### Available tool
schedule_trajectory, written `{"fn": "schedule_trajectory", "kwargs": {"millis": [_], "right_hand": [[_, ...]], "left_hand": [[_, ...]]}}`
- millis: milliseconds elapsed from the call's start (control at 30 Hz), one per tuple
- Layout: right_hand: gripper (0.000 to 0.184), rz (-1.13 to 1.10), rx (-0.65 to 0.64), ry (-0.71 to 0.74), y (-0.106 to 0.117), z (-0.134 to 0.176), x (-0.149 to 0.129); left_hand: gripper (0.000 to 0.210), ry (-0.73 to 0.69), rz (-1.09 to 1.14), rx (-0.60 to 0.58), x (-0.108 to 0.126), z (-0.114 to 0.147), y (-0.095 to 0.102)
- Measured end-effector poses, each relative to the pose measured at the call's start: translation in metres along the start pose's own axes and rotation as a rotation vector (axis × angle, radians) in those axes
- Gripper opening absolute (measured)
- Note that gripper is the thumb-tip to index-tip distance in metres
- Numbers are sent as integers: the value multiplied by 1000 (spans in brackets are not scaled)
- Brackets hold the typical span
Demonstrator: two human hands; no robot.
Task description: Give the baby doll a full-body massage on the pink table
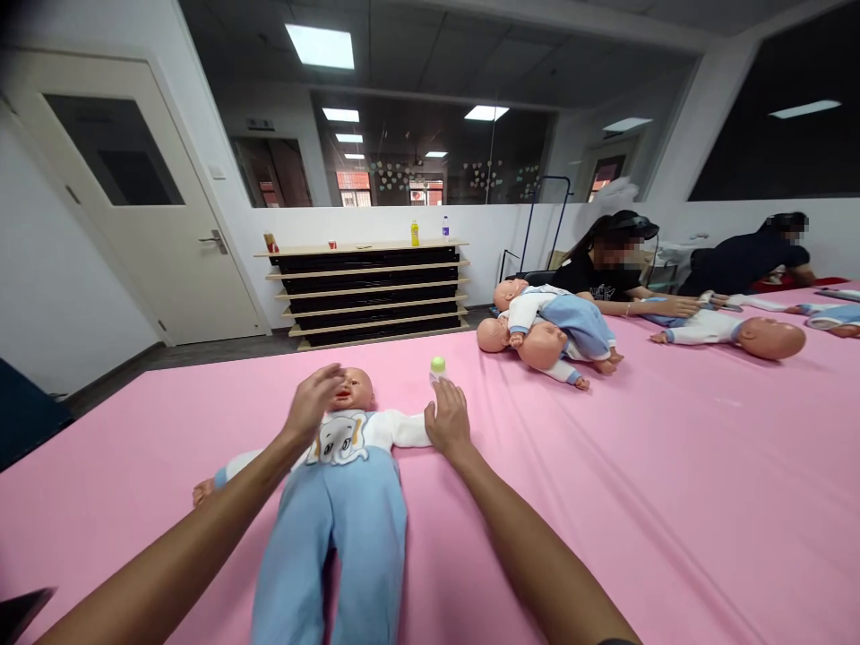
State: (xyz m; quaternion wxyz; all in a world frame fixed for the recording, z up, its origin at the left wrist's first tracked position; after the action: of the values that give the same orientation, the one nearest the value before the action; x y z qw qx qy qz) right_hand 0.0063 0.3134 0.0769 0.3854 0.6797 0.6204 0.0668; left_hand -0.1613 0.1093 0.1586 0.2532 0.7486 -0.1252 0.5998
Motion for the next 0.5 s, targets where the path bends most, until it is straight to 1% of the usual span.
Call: {"fn": "schedule_trajectory", "kwargs": {"millis": [67, 133, 200, 233, 267, 333, 367, 433, 500], "right_hand": [[59, 1, 11, 2, 1, -16, 17], [69, 7, -39, 14, -3, -33, 30], [74, 8, -114, 32, -9, -50, 41], [77, 7, -151, 41, -13, -58, 45], [80, 7, -183, 47, -16, -65, 48], [86, 10, -242, 57, -23, -75, 53], [87, 14, -281, 60, -27, -78, 54], [84, 26, -376, 62, -36, -79, 56], [78, 42, -453, 51, -42, -78, 58]], "left_hand": [[46, 128, 227, -87, 4, -24, -59], [50, 316, 399, -169, -4, -48, -117], [50, 503, 526, -209, -22, -67, -165], [49, 584, 578, -214, -32, -75, -183], [47, 652, 626, -211, -44, -82, -197], [45, 745, 713, -198, -65, -91, -215], [44, 775, 754, -195, -74, -94, -220], [44, 808, 830, -198, -87, -96, -225], [45, 819, 890, -206, -92, -96, -226]]}}
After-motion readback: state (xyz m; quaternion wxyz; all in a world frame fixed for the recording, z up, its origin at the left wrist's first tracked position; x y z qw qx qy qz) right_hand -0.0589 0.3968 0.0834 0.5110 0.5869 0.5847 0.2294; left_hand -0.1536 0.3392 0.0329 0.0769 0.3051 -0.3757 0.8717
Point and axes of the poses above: each hand's wrist, its own z-axis away from the middle knuckle, its own y-axis out of the back of the hand, x = y × z, the point moved 6 cm from there along -z, towards the middle knuckle, and after that the axes turned 5 degrees about -z, right-handed, at the moved point
